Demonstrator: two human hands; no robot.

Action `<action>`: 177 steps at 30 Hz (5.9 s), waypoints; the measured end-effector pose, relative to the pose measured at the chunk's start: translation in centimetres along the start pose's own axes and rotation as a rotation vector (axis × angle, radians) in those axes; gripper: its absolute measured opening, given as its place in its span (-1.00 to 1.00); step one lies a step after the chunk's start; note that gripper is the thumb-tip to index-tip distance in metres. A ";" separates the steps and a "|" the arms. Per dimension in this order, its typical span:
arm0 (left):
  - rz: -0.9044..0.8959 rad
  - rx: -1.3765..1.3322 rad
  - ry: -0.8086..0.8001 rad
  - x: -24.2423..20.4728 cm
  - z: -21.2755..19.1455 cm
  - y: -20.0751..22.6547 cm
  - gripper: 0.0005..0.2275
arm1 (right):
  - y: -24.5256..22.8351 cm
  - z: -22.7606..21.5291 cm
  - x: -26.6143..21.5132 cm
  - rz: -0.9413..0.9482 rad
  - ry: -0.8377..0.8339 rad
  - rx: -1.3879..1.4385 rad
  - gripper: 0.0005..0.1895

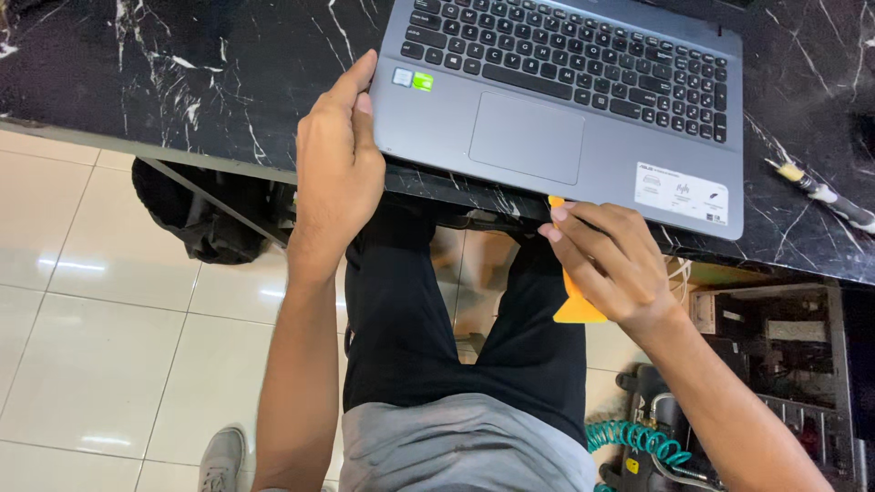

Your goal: The person uses a yellow plastic pry tool to separate the laptop's bottom casing from the main body. They remove the casing to expose the internal components, then use a screwdriver to remove screws from the motherboard and cooling system. Finally, they use tweezers to disconnect a ribbon cable from the motherboard.

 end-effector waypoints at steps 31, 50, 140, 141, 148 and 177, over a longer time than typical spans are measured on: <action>0.017 -0.093 0.034 -0.7 -1.9 -1.3 -0.59 | 0.0 5.9 10.0 -0.191 0.075 -0.049 -0.58; 0.008 -0.201 0.032 -3.1 -2.5 -0.6 -0.51 | 0.8 6.7 12.9 -0.353 -0.143 0.072 -0.63; -0.175 -0.020 0.433 -5.5 -3.4 -0.1 -0.80 | 14.6 20.9 23.1 0.847 -1.058 0.929 -0.81; -0.196 -0.037 0.443 -5.7 -3.2 -0.3 -0.80 | 14.8 21.0 22.8 0.900 -1.030 0.966 -0.81; -0.234 -0.089 0.407 -5.5 -3.4 -0.4 -0.85 | 14.3 21.6 23.1 0.960 -1.190 0.854 -0.81; -0.229 0.008 0.447 -5.9 -2.4 -1.3 -0.76 | 14.1 22.1 24.1 0.584 -1.343 0.709 -0.85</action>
Point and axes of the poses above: each hand's wrist, its own x-axis towards the middle knuckle, its own z-axis out of the palm, y = z × x, the point moved 8 cm from there along x, towards the middle knuckle, and after that the axes turned 10 degrees about x, right-handed, at the moved point
